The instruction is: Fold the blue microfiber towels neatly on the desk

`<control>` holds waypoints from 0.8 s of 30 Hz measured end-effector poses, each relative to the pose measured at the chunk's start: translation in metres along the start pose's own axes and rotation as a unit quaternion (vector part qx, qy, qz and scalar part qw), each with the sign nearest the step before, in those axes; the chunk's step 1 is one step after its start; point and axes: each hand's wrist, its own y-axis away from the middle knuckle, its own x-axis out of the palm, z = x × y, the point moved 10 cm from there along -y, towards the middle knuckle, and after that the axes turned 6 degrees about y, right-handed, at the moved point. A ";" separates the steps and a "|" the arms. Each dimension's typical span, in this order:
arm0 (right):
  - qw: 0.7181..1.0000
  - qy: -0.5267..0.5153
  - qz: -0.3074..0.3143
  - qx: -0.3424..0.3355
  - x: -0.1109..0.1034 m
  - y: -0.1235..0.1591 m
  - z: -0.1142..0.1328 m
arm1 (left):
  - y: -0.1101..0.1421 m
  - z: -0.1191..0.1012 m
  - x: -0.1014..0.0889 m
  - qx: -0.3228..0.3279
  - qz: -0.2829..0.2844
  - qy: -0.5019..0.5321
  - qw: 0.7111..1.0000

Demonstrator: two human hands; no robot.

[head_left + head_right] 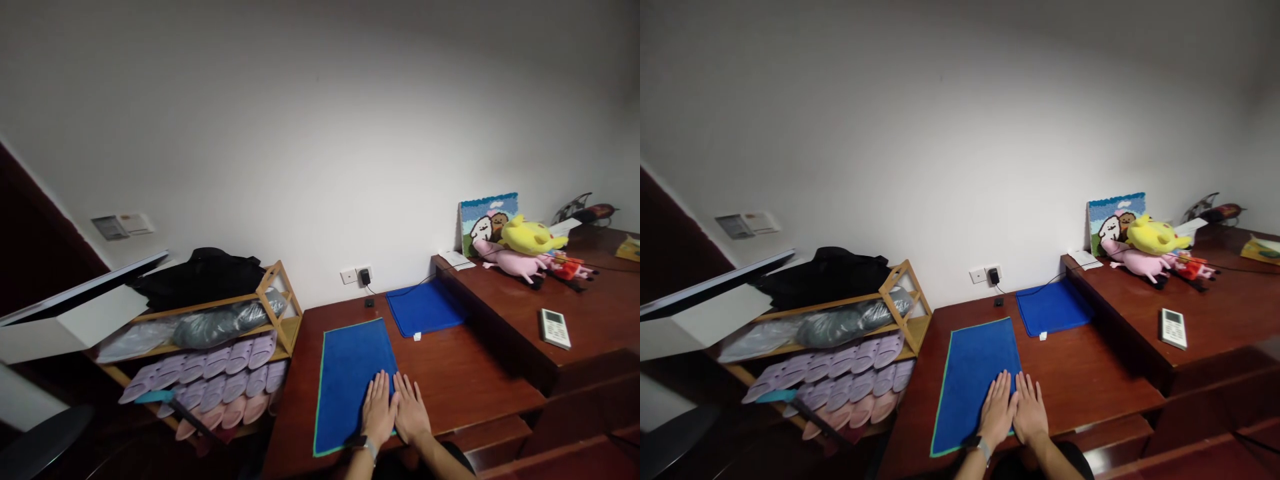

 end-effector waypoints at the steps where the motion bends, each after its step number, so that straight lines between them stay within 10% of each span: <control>1: 1.000 0.005 0.002 -0.004 0.000 0.000 0.001 | -0.003 -0.005 0.005 -0.005 0.012 0.008 1.000; 5: 1.000 -0.006 -0.008 0.015 -0.001 0.000 -0.004 | 0.016 0.025 0.005 -0.036 0.042 0.002 0.998; 13: 0.999 -0.025 -0.003 0.034 -0.004 -0.002 -0.005 | 0.119 0.173 -0.031 -0.155 -0.051 -0.072 0.984; 24: 0.999 -0.036 -0.013 0.034 -0.012 0.039 -0.004 | 0.126 0.178 -0.029 -0.121 -0.114 -0.081 0.983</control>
